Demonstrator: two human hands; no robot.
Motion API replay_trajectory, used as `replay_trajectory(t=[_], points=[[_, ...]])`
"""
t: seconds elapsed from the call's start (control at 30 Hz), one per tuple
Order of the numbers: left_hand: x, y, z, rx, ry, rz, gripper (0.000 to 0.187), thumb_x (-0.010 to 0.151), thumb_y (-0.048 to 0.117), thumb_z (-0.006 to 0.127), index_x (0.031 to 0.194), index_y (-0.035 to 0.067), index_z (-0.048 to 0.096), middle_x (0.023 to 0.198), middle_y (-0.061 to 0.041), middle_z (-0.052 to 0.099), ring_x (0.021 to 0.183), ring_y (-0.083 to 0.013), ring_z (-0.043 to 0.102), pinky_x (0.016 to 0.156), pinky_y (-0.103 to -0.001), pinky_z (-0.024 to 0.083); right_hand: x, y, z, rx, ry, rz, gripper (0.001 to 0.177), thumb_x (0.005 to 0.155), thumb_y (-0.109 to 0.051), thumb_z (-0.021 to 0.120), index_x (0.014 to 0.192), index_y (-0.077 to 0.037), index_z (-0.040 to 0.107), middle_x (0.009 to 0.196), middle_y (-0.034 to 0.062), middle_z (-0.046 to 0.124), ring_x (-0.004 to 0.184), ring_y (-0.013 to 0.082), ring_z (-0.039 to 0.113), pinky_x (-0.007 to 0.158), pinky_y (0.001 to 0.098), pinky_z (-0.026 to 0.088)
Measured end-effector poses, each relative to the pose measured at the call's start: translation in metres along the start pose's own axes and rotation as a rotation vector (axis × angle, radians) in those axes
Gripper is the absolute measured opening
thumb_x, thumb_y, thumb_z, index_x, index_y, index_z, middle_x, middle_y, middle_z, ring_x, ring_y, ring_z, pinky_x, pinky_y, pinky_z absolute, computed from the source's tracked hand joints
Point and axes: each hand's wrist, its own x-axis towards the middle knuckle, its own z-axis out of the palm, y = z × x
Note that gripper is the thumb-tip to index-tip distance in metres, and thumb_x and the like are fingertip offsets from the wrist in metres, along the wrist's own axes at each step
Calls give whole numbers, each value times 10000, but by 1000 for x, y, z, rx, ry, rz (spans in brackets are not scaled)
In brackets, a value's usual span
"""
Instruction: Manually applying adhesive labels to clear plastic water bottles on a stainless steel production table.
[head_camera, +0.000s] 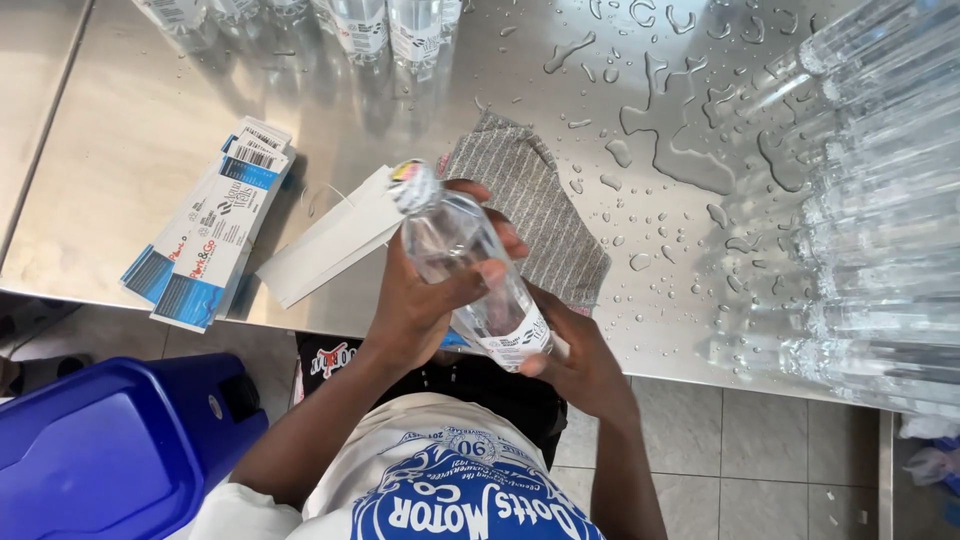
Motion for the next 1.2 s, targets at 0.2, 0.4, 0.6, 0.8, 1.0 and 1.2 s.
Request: replay_trajectory(t=[0.2, 0.4, 0.6, 0.8, 1.0, 1.2], points=[[3, 26, 34, 463, -158, -145, 681, 821, 287, 872, 1427, 188, 580, 1524, -130, 664, 1400, -308, 699, 1113, -476, 665, -10, -12, 3, -298, 244, 130, 739, 867, -409, 786, 1505, -109, 564, 1458, 140, 681, 1323, 312, 681, 1039, 463, 562], [1, -15, 38, 829, -391, 363, 977, 980, 494, 852, 1725, 305, 250, 1875, -66, 229, 1851, -362, 144, 1536, -715, 233, 12, -17, 15, -76, 497, -72, 585, 876, -129, 836, 1413, -55, 618, 1363, 167, 719, 1228, 312, 740, 1008, 416, 621], [-33, -52, -4, 1220, -246, 1077, 555, 1111, 243, 845, 1518, 20, 540, 1535, -216, 607, 1460, -373, 611, 1236, -522, 605, 24, -37, 21, 316, 796, -336, 660, 893, -206, 870, 1439, -55, 531, 1452, 199, 641, 1380, 362, 670, 1216, 479, 578], [-36, -78, -20, 1461, -155, 1066, 437, 1158, 116, 774, 1512, -38, 571, 1539, -230, 592, 1451, -372, 618, 1215, -478, 618, 18, -32, 56, 414, 912, -421, 836, 891, -331, 946, 1526, -85, 461, 1500, 171, 614, 1442, 366, 638, 1209, 557, 593], [-33, -76, -24, 1351, -78, 1033, 394, 1177, 179, 659, 1509, -7, 558, 1504, -218, 630, 1424, -385, 660, 1196, -487, 613, 22, -15, 53, -378, 897, -639, 750, 980, -510, 764, 1525, -108, 442, 1465, 43, 531, 1460, 297, 569, 1217, 432, 629], [-26, -57, -27, 1276, -108, 1057, 309, 1205, 166, 469, 1396, -30, 612, 1401, -240, 688, 1334, -398, 714, 1157, -507, 626, 0, -9, 64, -185, 679, -628, 645, 827, -127, 986, 1327, -181, 582, 1629, 103, 375, 1557, 347, 555, 1325, 499, 578]])
